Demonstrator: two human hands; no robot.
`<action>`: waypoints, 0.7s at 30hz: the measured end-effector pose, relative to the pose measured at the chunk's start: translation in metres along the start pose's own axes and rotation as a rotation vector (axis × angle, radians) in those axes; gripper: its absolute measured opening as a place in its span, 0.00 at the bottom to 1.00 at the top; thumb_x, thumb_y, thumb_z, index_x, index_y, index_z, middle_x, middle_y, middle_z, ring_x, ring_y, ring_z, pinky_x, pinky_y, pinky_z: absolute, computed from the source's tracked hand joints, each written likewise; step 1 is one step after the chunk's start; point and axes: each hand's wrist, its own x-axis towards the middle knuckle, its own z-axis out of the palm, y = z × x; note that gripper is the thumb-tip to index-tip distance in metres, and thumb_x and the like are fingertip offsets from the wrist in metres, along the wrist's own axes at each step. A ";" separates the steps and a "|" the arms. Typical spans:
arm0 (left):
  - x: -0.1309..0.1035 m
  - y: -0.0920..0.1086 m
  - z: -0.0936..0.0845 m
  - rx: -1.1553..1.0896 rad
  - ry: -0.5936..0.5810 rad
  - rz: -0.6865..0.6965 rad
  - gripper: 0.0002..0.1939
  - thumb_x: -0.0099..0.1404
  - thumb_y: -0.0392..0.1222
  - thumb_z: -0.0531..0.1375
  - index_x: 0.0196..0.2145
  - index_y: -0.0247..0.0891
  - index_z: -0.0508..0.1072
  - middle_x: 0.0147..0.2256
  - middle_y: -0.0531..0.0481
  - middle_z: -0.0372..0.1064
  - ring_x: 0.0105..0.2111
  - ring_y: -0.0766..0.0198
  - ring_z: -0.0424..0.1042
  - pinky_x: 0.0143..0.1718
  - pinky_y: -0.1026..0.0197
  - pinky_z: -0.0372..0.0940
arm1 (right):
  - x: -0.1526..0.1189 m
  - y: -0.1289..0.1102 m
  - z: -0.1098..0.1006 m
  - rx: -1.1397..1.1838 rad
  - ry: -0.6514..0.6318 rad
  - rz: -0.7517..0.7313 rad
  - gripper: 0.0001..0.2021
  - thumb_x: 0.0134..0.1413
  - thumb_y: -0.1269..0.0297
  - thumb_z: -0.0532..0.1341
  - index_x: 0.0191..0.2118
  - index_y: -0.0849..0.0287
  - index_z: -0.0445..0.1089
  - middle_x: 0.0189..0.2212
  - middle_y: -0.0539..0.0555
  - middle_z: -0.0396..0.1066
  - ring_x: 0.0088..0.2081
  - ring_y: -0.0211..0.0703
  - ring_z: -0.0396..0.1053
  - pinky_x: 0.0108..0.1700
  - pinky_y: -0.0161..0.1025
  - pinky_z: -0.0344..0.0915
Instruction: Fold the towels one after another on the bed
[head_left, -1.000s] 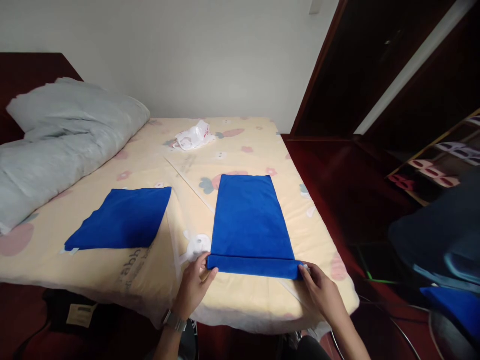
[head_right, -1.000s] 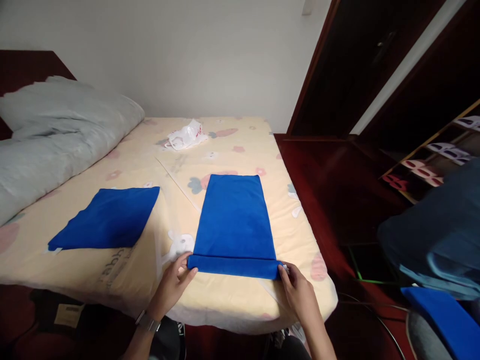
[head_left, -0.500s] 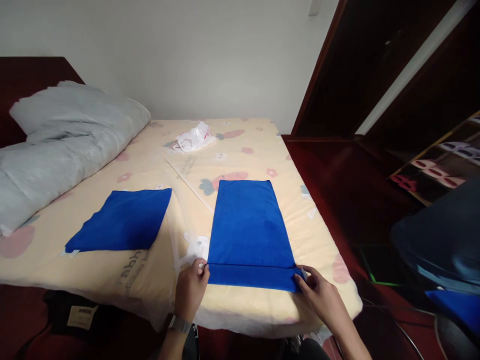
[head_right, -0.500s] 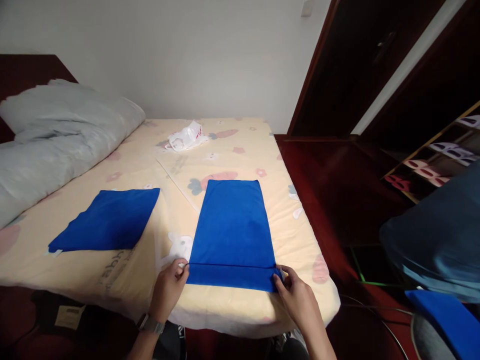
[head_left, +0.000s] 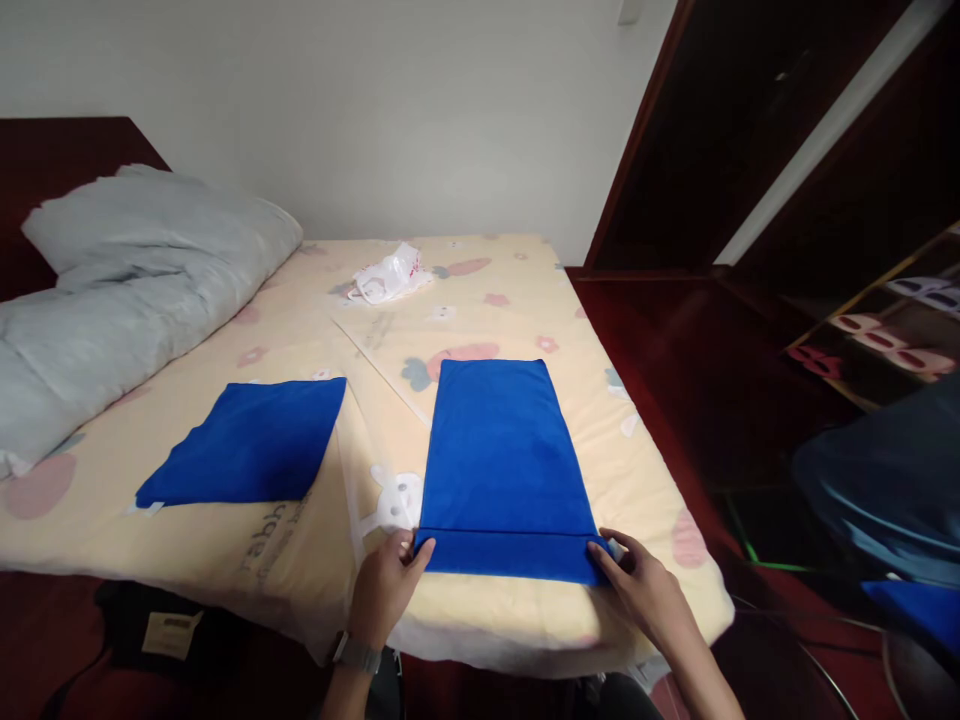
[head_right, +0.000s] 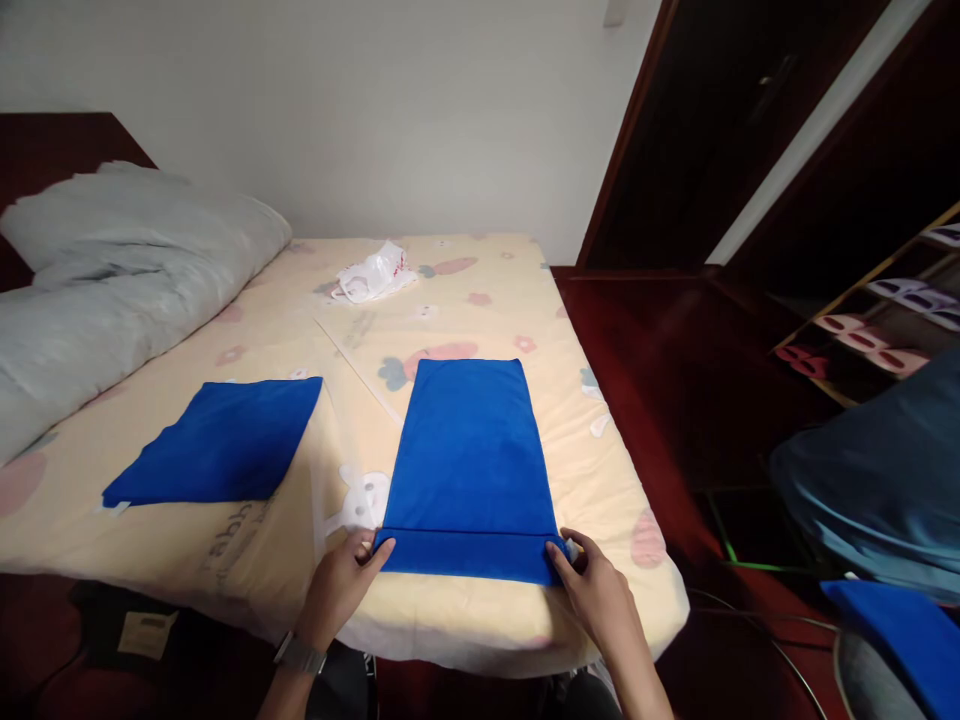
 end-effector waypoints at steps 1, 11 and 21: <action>0.000 0.000 0.001 0.006 -0.002 -0.004 0.21 0.68 0.58 0.55 0.23 0.41 0.62 0.18 0.57 0.60 0.22 0.64 0.67 0.24 0.63 0.51 | 0.001 0.001 0.001 0.016 0.003 -0.005 0.33 0.52 0.34 0.51 0.54 0.53 0.68 0.35 0.55 0.76 0.40 0.54 0.74 0.43 0.44 0.65; 0.002 -0.001 0.004 -0.137 0.218 0.175 0.10 0.70 0.52 0.54 0.37 0.43 0.65 0.30 0.52 0.69 0.31 0.59 0.73 0.32 0.60 0.66 | -0.003 0.005 0.003 0.078 0.125 -0.245 0.22 0.59 0.43 0.51 0.51 0.51 0.63 0.32 0.51 0.71 0.35 0.49 0.73 0.41 0.43 0.67; -0.003 -0.005 -0.008 0.059 -0.006 0.544 0.25 0.62 0.31 0.55 0.56 0.45 0.69 0.53 0.43 0.70 0.55 0.50 0.68 0.58 0.44 0.64 | -0.013 0.012 -0.008 -0.204 -0.025 -0.585 0.22 0.52 0.58 0.61 0.55 0.43 0.71 0.57 0.51 0.68 0.56 0.54 0.65 0.57 0.52 0.64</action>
